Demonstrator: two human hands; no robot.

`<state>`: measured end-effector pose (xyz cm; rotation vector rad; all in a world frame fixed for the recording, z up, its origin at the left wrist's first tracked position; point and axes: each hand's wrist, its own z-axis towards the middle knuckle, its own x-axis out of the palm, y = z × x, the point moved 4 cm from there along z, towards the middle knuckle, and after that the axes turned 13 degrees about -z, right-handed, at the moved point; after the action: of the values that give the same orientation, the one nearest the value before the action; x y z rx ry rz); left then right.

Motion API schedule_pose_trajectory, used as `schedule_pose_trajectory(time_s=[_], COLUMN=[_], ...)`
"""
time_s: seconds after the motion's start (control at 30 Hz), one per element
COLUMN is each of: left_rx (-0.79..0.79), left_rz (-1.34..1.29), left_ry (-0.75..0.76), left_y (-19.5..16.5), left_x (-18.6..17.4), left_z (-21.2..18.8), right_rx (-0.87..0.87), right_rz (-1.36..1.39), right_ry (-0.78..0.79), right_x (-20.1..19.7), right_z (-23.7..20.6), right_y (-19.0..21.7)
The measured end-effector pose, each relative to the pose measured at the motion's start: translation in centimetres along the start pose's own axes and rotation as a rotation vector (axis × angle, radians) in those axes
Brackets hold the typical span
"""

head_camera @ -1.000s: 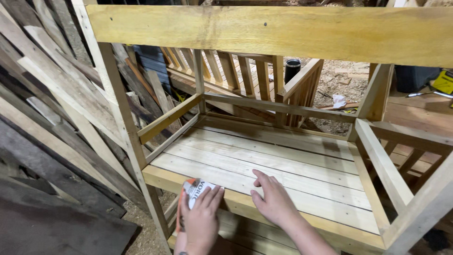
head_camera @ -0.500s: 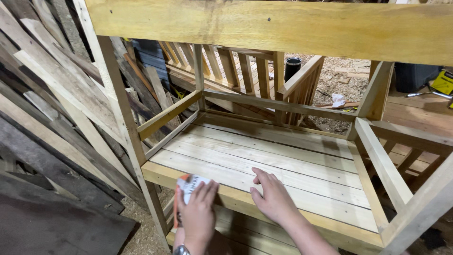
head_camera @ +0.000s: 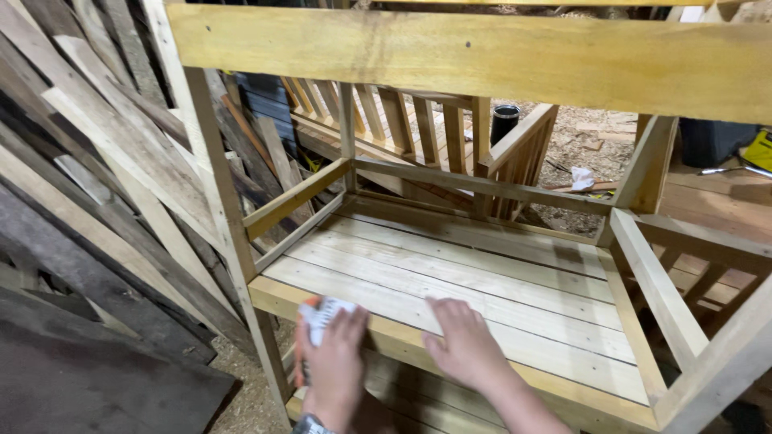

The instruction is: The person sands the seat slats and rails of an unfinished wooden chair frame using a sheet of orange sandpaper, rubbing it back and forth across the wood surface by hand. They reposition the sandpaper and continue sanding different areas of the seat throughout the clip.

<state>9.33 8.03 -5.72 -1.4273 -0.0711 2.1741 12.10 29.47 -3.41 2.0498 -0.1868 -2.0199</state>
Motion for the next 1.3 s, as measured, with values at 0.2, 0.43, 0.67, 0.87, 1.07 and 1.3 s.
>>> schedule_pose_trajectory(time_s=[0.2, 0.43, 0.67, 0.87, 1.07, 1.3], left_rx=[0.146, -0.079, 0.011, 0.177, 0.180, 0.228], left_rz=[-0.124, -0.020, -0.164, -0.310, -0.110, -0.227], left_ry=[-0.063, -0.099, -0.114, -0.022, -0.123, -0.130], left_y=[-1.8, 2.0, -0.2, 1.7, 3.3, 0.3], left_x=[0.5, -1.1, 0.1, -3.1, -4.0, -1.1], left_z=[-1.2, 2.0, 0.8, 1.1, 1.2, 0.7], right_rx=[-0.081, -0.111, -0.101, -0.091, -0.077, -0.072], right_rz=[-0.255, -0.283, -0.248, -0.212, -0.240, -0.251], right_ry=[0.322, 0.303, 0.258, 0.286, 0.290, 0.312], right_x=[-0.9, -1.7, -1.5, -1.5, -1.4, -1.3], right_z=[1.2, 3.8, 4.1, 4.1, 4.2, 4.5], right_y=[3.3, 7.0, 6.7, 6.8, 6.8, 6.7])
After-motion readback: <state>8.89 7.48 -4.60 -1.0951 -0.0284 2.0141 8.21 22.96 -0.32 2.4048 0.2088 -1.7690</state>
